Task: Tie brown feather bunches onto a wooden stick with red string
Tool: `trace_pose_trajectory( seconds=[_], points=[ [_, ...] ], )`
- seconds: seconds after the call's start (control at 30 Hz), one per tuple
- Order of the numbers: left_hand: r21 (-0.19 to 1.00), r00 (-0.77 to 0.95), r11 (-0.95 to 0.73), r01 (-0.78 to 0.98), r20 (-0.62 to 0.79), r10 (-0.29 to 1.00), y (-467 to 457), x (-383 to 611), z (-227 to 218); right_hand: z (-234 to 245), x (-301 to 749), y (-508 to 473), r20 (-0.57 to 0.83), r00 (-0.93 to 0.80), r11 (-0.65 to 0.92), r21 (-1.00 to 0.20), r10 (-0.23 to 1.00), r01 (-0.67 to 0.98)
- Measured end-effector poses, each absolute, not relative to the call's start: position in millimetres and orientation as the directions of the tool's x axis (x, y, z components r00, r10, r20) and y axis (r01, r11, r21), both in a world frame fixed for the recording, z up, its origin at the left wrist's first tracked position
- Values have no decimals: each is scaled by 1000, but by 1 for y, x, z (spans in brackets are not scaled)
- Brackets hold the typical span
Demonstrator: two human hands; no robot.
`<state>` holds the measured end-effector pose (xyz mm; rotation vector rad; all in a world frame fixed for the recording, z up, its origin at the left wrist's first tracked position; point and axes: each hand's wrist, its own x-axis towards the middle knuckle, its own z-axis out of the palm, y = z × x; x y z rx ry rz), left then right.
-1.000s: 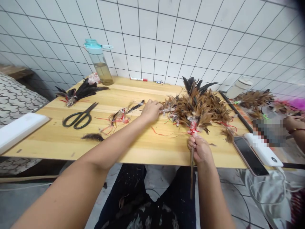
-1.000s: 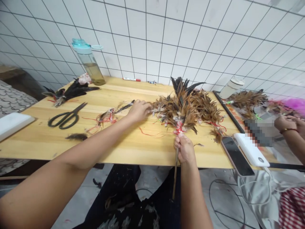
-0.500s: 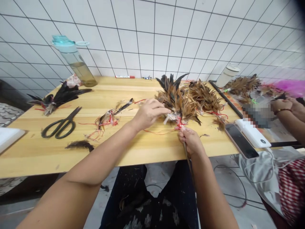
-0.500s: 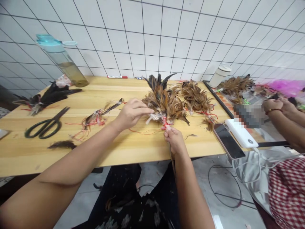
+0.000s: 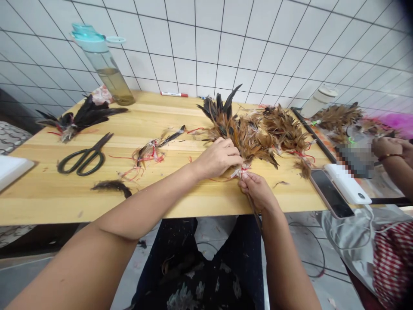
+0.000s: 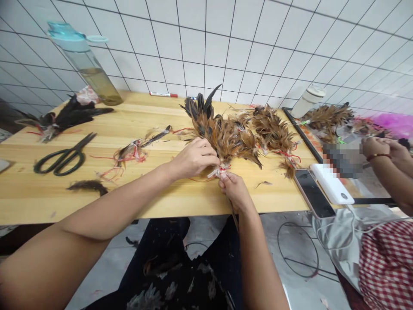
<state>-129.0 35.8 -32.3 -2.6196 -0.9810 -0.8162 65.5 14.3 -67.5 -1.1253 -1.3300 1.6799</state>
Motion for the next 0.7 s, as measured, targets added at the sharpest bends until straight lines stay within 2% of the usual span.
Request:
trace_pose_trajectory(
  seconds=[0.17, 0.37, 0.7],
  points=[
    [59, 586, -731, 680, 556, 590, 30, -126, -29, -68, 65, 12, -194, -418, -210, -978, 888, 6],
    [54, 584, -729, 683, 560, 588, 27, -125, -27, -70, 67, 12, -158, -451, -156, -987, 878, 41],
    [75, 576, -720, 690, 547, 608, 21, -125, -25, -75, 66, 7, -53, -363, 32, -974, 930, 225]
  ],
)
